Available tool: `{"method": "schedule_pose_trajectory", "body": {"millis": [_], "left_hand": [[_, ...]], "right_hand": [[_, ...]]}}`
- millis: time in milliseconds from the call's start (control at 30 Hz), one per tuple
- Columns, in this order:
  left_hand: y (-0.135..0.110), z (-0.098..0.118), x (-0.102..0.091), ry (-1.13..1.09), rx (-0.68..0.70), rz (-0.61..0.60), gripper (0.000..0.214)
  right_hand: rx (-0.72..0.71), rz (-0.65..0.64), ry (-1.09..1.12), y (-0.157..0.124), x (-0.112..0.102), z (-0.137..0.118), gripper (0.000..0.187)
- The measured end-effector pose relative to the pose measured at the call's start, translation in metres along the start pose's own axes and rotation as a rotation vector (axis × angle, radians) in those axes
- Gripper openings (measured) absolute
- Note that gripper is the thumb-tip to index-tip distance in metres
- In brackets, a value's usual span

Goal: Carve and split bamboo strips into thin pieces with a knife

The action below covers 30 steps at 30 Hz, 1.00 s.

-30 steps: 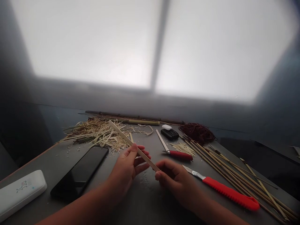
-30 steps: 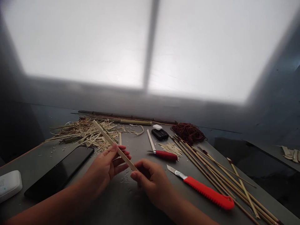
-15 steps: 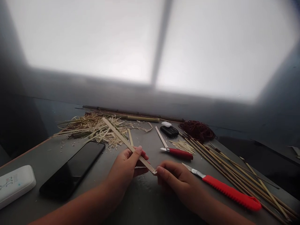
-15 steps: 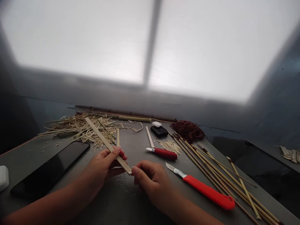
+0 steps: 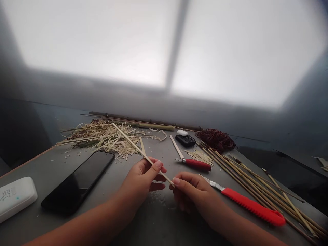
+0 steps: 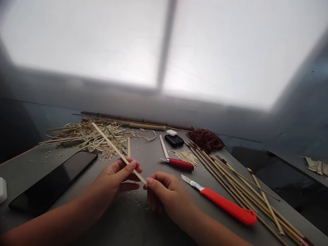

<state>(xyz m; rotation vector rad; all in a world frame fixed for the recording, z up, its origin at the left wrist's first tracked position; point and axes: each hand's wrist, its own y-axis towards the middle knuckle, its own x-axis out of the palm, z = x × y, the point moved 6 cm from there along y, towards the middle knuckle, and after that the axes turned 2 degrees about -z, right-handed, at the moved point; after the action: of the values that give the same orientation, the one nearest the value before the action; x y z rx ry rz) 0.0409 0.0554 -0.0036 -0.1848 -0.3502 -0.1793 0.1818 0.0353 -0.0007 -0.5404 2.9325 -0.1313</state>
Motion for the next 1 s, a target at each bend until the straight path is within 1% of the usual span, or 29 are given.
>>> {"method": "schedule_pose_trajectory", "body": {"millis": [200,300,367,467,533,633,733,867,1000], "left_hand": [[0.0,0.002,0.0,-0.01,-0.002,0.004,0.017],[0.0,0.004,0.0,-0.016,-0.001,0.015,0.019],[0.0,0.004,0.0,-0.008,0.002,0.012,0.02],[0.001,0.003,-0.001,0.006,0.008,-0.004,0.024],[0.002,0.002,-0.001,0.007,0.009,-0.014,0.027],[0.0,0.003,0.0,-0.007,0.025,-0.008,0.034],[-0.001,0.004,0.001,-0.009,0.023,-0.005,0.041],[-0.001,0.002,0.003,-0.009,0.035,-0.043,0.037],[-0.001,0.001,0.003,0.036,0.093,-0.064,0.034]], "right_hand": [[-0.008,-0.008,-0.007,0.0,0.0,0.001,0.045],[-0.079,0.027,-0.032,0.0,-0.002,-0.001,0.048],[-0.15,0.07,-0.102,-0.002,-0.004,-0.005,0.05],[-0.249,0.105,-0.283,-0.007,-0.003,-0.014,0.036],[-0.281,0.112,-0.366,-0.01,-0.003,-0.019,0.034],[-0.27,0.119,-0.383,-0.011,-0.003,-0.019,0.038],[-0.225,0.094,-0.313,-0.01,-0.003,-0.013,0.041],[-0.146,0.052,-0.225,-0.007,-0.001,-0.005,0.041],[-0.104,0.067,-0.142,-0.005,-0.002,-0.001,0.041]]}}
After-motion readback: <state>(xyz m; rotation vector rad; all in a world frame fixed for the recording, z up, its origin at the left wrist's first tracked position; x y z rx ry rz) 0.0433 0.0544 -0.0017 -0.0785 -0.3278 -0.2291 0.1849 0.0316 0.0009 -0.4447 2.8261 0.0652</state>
